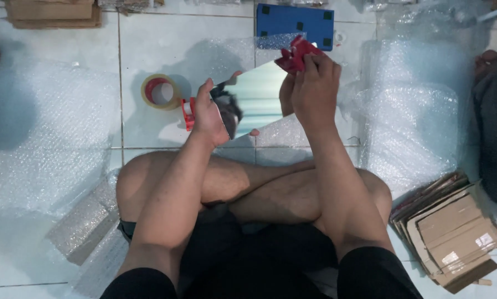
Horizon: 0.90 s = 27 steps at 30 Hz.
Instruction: Cleaning a mirror surface with a cloth and then wrapping it in bubble wrap for shipping
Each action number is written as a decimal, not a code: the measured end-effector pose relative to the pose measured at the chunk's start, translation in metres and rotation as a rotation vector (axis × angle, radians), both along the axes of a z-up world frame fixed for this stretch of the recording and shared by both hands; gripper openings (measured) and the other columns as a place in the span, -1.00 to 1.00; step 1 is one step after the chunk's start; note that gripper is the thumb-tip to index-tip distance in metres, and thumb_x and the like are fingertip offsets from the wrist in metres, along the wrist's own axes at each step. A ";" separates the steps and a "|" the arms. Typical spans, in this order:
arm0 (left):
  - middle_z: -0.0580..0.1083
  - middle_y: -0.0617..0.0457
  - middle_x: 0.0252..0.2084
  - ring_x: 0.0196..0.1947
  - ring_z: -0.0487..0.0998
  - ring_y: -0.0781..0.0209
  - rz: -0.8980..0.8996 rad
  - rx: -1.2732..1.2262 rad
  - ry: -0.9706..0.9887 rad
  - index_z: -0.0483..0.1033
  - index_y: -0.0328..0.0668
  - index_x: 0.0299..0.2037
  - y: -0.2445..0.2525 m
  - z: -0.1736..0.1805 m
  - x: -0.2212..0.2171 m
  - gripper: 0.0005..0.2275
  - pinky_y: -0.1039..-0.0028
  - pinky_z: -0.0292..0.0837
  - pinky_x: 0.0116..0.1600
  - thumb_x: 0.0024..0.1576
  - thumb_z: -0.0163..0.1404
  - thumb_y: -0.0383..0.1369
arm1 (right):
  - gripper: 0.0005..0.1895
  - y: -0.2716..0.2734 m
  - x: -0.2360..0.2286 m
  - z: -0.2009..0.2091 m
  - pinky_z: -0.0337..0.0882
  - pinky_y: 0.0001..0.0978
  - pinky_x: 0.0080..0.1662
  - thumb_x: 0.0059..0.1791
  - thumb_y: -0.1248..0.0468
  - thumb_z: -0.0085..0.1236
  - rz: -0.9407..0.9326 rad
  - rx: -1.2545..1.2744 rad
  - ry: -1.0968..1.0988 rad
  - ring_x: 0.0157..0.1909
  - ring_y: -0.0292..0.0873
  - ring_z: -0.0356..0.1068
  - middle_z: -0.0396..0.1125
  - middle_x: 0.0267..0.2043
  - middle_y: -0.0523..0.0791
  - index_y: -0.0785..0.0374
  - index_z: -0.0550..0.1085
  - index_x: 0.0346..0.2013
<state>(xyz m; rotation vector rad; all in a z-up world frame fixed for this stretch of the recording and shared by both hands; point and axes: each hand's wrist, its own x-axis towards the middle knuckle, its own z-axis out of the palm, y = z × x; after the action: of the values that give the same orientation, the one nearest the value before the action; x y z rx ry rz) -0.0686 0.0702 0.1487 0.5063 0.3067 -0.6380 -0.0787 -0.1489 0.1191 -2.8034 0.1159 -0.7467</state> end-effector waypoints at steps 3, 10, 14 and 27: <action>0.49 -0.20 0.24 0.20 0.53 -0.13 0.004 -0.027 -0.060 0.49 -0.12 0.28 -0.001 -0.011 0.004 -0.38 0.23 0.30 0.39 0.14 -0.11 0.11 | -0.63 0.036 -0.003 0.003 0.37 0.17 0.07 0.04 0.21 0.09 0.212 0.027 -0.133 -0.05 0.44 0.35 0.33 -0.10 0.27 0.51 0.50 -0.03; 0.48 -0.19 -0.43 -0.60 0.39 0.04 -0.041 0.158 0.166 0.68 -0.01 -0.03 -0.002 0.017 0.008 -0.43 0.57 0.06 -0.62 -0.10 0.04 0.18 | -0.77 0.037 0.001 0.001 0.38 -0.15 -0.10 -0.06 0.31 0.14 0.272 0.118 -0.078 -0.17 0.03 0.43 0.44 -0.10 0.04 0.16 0.66 -0.16; 0.55 -0.27 0.06 -0.08 0.58 -0.41 -0.076 0.091 0.068 0.48 0.03 0.26 -0.002 -0.052 0.025 -0.34 -0.33 0.47 -0.15 0.04 -0.10 0.21 | -0.73 0.028 0.011 -0.031 0.30 -0.11 0.10 -0.04 0.27 0.17 0.205 -0.048 -0.173 0.02 0.07 0.33 0.35 -0.03 0.00 0.23 0.62 -0.06; 0.36 -0.27 0.35 0.10 0.46 -0.36 -0.186 -0.040 0.008 0.33 0.14 0.37 -0.001 -0.069 0.031 -0.33 -0.13 0.41 -0.41 0.05 -0.26 0.15 | -0.64 0.007 0.009 -0.019 0.34 0.10 0.22 -0.06 0.44 0.09 0.126 -0.027 -0.144 0.29 0.32 0.24 0.33 0.23 0.17 0.52 0.56 0.01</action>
<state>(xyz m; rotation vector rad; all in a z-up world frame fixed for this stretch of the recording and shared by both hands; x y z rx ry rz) -0.0380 0.0690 0.0800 0.4977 0.2560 -0.8252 -0.0699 -0.1416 0.0996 -2.7399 -0.0958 -0.9214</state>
